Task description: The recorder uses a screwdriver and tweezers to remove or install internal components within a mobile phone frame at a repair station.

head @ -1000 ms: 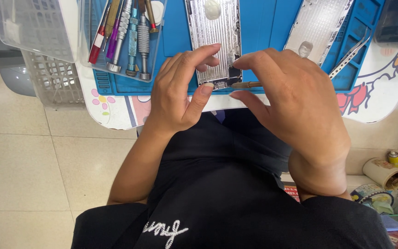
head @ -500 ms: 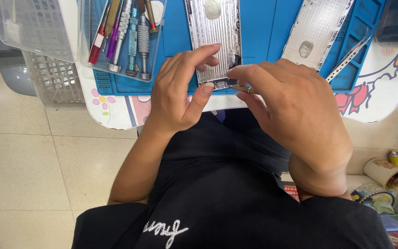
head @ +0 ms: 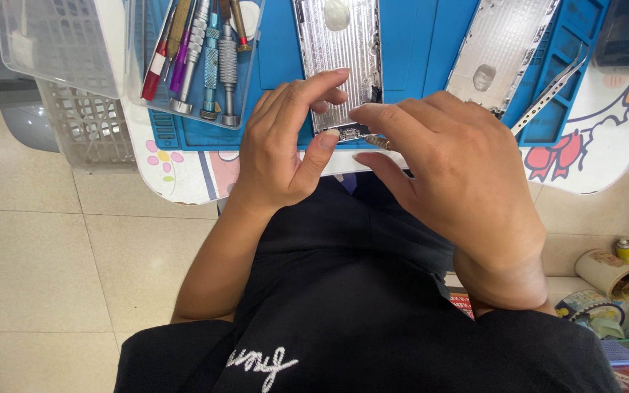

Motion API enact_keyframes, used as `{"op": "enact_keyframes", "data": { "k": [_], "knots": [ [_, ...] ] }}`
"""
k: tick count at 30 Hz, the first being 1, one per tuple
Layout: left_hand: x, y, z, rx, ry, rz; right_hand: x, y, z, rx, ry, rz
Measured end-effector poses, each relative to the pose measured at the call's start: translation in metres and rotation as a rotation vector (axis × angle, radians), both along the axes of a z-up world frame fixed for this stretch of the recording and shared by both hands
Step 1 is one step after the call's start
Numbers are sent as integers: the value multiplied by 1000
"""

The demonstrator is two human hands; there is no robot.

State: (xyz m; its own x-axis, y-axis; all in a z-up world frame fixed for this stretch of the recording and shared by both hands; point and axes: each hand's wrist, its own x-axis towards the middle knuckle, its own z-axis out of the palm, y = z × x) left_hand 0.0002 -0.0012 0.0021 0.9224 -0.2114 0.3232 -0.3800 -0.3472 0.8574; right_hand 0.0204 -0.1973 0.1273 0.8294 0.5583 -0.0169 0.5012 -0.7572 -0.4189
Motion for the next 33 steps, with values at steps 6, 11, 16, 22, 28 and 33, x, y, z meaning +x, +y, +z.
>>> {"op": "enact_keyframes", "data": {
  "k": [6, 11, 16, 22, 28, 33],
  "knots": [
    [-1, 1, 5, 14, 1, 0, 0, -1, 2, -26, -35, -9],
    [-2, -1, 5, 7, 0, 0, -6, -6, -1, 77, 67, -24],
    [-1, -3, 6, -1, -11, -5, -9, -19, -7, 161, 75, -6],
    [1, -2, 14, 81, -110, -15, -10, -41, -12, 345, 133, -71],
    [6, -8, 22, 138, -160, -48, -17, -63, -31, 562, 232, -159],
    [6, -10, 19, 126, -202, -57, -18, -64, -36, 643, 303, -193]
  ]
}}
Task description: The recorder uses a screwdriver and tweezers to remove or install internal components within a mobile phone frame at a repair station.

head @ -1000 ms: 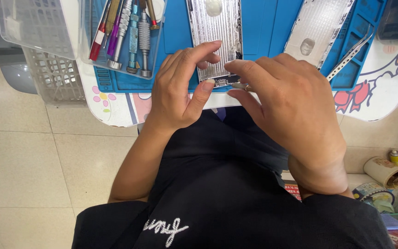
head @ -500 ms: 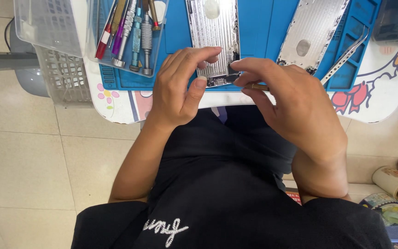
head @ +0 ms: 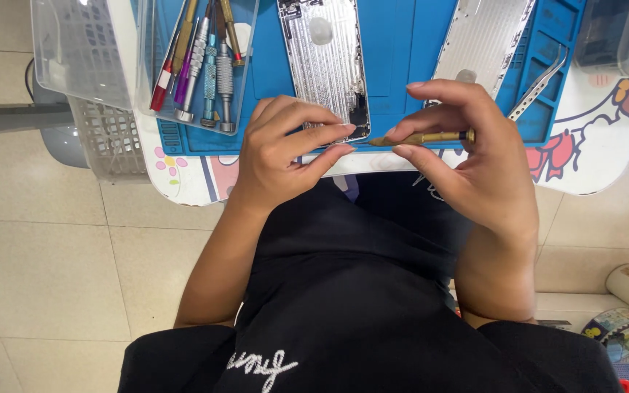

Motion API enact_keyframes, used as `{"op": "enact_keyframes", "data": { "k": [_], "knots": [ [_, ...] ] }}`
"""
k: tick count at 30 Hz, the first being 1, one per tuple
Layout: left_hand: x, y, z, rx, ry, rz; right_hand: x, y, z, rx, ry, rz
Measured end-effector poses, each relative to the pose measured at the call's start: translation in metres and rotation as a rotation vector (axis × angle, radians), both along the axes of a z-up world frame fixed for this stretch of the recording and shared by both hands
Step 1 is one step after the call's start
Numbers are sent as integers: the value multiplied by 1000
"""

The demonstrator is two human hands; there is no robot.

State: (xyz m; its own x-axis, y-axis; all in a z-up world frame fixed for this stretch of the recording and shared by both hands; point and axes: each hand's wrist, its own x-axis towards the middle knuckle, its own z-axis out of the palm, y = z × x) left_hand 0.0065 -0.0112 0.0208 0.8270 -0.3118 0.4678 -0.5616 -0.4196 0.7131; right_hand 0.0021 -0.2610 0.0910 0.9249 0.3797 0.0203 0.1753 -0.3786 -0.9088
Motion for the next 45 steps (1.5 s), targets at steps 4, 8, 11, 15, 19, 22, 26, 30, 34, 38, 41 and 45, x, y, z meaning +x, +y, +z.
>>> {"op": "enact_keyframes", "data": {
  "k": [4, 8, 11, 15, 19, 22, 26, 30, 34, 38, 41, 45],
  "knots": [
    [0, -1, -4, 18, -36, -2, 1, 1, -4, 24, 15, 8],
    [0, -2, -5, 21, -19, -7, -1, 1, -9, 62, 21, -2],
    [-1, -3, -3, 13, -11, 15, -5, -5, -23, 115, -1, -62],
    [-1, -3, -2, -13, 15, 50, -10, -14, -52, 336, -137, -282],
    [-2, -4, -2, -24, 20, 63, -15, -26, -85, 434, -214, -436],
    [-5, -4, -5, -18, 41, 94, -12, -24, -97, 427, -293, -466],
    [-7, -5, -9, -52, 74, 97, -9, -15, -109, 388, -396, -455],
    [-7, -8, -4, -45, 72, 117, -10, -12, -113, 348, -454, -463],
    [-4, -14, 2, -22, 27, 128, -14, -13, -113, 394, -423, -473],
    [0, -20, 4, 37, 35, 155, -13, -14, -113, 432, -397, -473],
    [6, -30, 13, 78, 32, 158, -15, -16, -113, 438, -388, -473],
    [28, -47, 26, 136, -52, 176, -15, -15, -111, 482, -337, -501]
  ]
}}
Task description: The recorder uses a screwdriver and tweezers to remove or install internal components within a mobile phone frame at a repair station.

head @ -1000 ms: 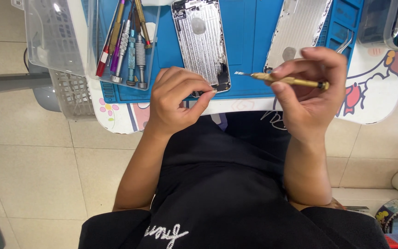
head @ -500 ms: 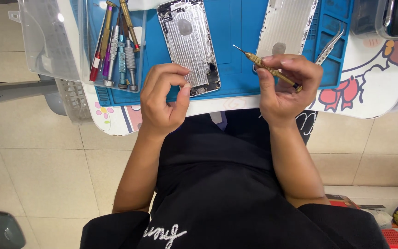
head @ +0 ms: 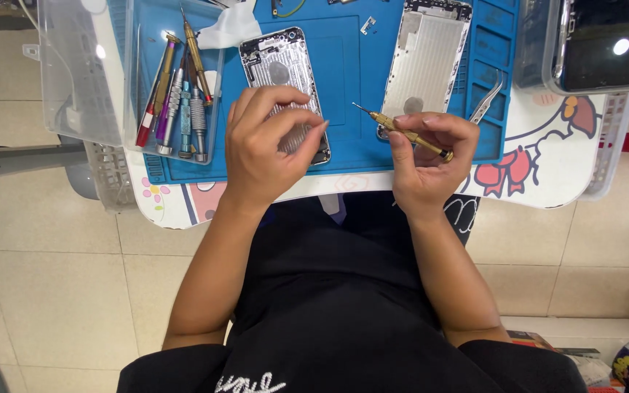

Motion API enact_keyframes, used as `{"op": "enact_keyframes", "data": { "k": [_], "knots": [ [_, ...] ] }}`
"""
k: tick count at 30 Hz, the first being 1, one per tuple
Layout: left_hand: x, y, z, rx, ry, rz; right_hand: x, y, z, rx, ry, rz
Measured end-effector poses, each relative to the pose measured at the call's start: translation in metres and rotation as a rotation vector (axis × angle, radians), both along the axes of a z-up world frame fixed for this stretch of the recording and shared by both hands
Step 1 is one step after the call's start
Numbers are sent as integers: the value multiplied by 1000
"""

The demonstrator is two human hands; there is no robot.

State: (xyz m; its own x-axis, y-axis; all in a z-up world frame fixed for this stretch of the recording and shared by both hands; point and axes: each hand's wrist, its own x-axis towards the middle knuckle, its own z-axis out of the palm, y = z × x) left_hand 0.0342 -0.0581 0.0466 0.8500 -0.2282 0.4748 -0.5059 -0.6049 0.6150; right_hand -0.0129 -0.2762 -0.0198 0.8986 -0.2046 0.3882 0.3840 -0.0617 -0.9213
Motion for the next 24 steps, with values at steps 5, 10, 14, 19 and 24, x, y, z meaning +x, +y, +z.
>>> {"op": "enact_keyframes", "data": {
  "k": [5, 10, 14, 19, 24],
  "knots": [
    [34, -19, -10, 168, -103, -12, 2, 0, 1, 25, 12, 6],
    [65, -35, -27, 236, -191, -21, 0, -1, -2, 20, 23, 19],
    [78, -42, -32, 275, -216, 44, 3, 1, 0, 23, 18, 19],
    [79, -41, -41, 307, -214, 48, 2, 1, 0, 19, 33, 23],
    [76, -35, -35, 258, -196, 45, 3, 1, -1, 1, 14, 20]
  ]
}}
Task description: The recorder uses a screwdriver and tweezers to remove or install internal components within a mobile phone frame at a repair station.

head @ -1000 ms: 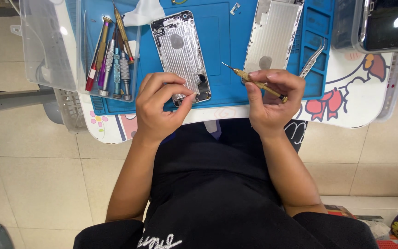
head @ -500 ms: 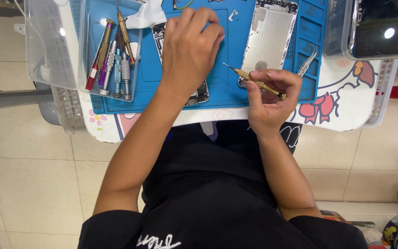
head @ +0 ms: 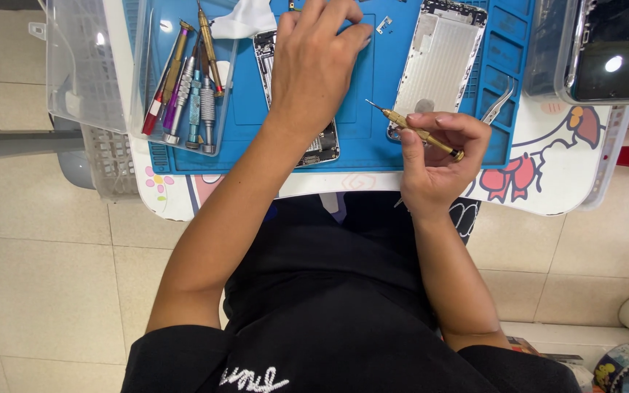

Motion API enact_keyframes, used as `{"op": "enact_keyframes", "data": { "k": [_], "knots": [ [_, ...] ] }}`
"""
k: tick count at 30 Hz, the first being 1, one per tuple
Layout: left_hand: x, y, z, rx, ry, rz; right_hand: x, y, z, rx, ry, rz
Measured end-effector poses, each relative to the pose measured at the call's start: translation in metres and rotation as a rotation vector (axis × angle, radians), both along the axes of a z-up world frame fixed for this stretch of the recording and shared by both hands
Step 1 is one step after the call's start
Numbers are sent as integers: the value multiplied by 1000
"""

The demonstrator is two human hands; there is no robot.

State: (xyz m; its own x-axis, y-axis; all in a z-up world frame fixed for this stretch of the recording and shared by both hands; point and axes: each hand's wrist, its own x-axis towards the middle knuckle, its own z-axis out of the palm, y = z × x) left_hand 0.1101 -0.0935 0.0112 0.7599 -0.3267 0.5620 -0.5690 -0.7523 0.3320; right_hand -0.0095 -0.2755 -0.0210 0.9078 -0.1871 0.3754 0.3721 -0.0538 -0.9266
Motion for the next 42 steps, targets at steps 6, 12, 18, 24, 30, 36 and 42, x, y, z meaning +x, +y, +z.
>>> {"op": "enact_keyframes", "data": {
  "k": [6, 12, 18, 24, 30, 36, 42],
  "knots": [
    [-19, 27, 33, -83, 55, -60, -1, -2, -1, -16, 15, 5],
    [-61, 56, 41, -122, 98, -130, 1, 2, 1, -69, -25, 36],
    [-94, 80, 21, -189, 194, -124, -4, 2, -1, -126, 57, 67],
    [-100, 82, 18, -235, 240, -111, -7, 0, -6, -140, 89, 41],
    [-102, 92, -1, -402, 259, -111, -5, 1, -7, -128, 125, 40],
    [-100, 93, 10, -444, 298, -118, -8, -4, -13, -57, 142, 56],
    [-98, 91, 7, -442, 325, -118, 8, 26, 13, 59, 174, 150]
  ]
}}
